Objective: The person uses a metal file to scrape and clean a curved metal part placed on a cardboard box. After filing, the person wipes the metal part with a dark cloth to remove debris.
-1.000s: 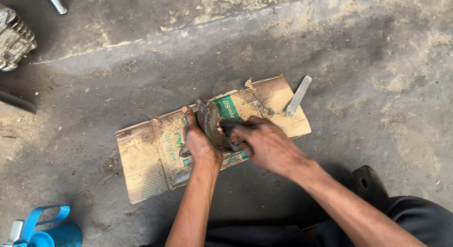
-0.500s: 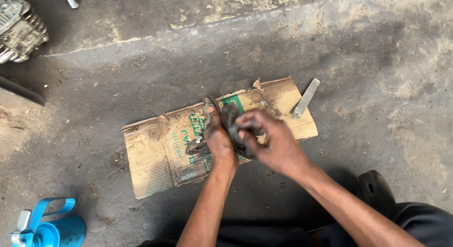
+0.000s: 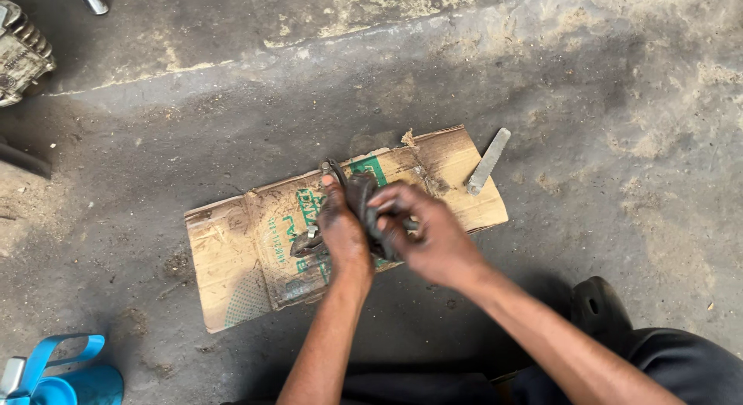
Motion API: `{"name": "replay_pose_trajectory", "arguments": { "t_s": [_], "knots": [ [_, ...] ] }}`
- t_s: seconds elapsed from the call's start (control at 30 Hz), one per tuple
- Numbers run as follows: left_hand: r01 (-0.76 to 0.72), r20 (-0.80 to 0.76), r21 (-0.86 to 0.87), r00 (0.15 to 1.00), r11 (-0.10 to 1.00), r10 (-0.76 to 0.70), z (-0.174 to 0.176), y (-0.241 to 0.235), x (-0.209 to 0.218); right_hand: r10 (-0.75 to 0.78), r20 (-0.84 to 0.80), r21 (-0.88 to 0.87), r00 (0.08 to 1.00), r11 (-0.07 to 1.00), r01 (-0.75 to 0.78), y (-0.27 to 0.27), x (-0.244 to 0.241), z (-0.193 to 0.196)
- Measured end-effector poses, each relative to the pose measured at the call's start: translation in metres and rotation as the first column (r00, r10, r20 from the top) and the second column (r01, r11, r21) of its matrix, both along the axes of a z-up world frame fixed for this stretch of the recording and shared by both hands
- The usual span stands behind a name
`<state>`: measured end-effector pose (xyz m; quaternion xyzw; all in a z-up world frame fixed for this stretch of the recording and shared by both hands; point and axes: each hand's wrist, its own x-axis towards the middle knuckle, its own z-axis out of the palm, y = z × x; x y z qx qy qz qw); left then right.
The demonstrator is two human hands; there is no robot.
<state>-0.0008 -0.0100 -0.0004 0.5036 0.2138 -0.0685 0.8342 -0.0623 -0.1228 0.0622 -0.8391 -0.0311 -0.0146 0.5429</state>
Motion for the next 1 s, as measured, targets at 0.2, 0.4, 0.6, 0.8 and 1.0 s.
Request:
{"name": "replay_pose_trajectory", "arguments": {
  "t_s": [0.2, 0.4, 0.6, 0.8, 1.0],
  "knots": [
    [0.031, 0.012, 0.078, 0.999, 0.996, -0.032, -0.012, -0.011, -0.002, -0.052, 0.218, 0.05, 0.975, 0.998, 0.042, -0.009, 0.006, 0.009],
    [0.054, -0.122, 0.004, 0.991, 0.999, -0.053, 0.005, 0.004, 0.0, -0.052, 0.635, -0.467, 0.77, 0.769, 0.437, -0.012, -0.003, 0.007],
    [-0.059, -0.154, -0.104, 0.987, 0.993, 0.042, 0.017, 0.008, 0.004, -0.048, 0.819, -0.363, 0.572, 0.729, 0.581, -0.025, -0.002, 0.008],
    [-0.057, -0.144, -0.166, 0.989, 0.984, 0.033, 0.014, 0.008, 0.007, -0.074, 0.668, -0.34, 0.741, 0.855, 0.392, -0.01, -0.008, -0.003],
    [0.032, -0.093, -0.145, 0.995, 0.989, -0.045, 0.01, 0.005, 0.002, 0.047, 0.494, -0.311, 0.868, 0.942, 0.125, 0.007, -0.01, 0.0]
  ]
}}
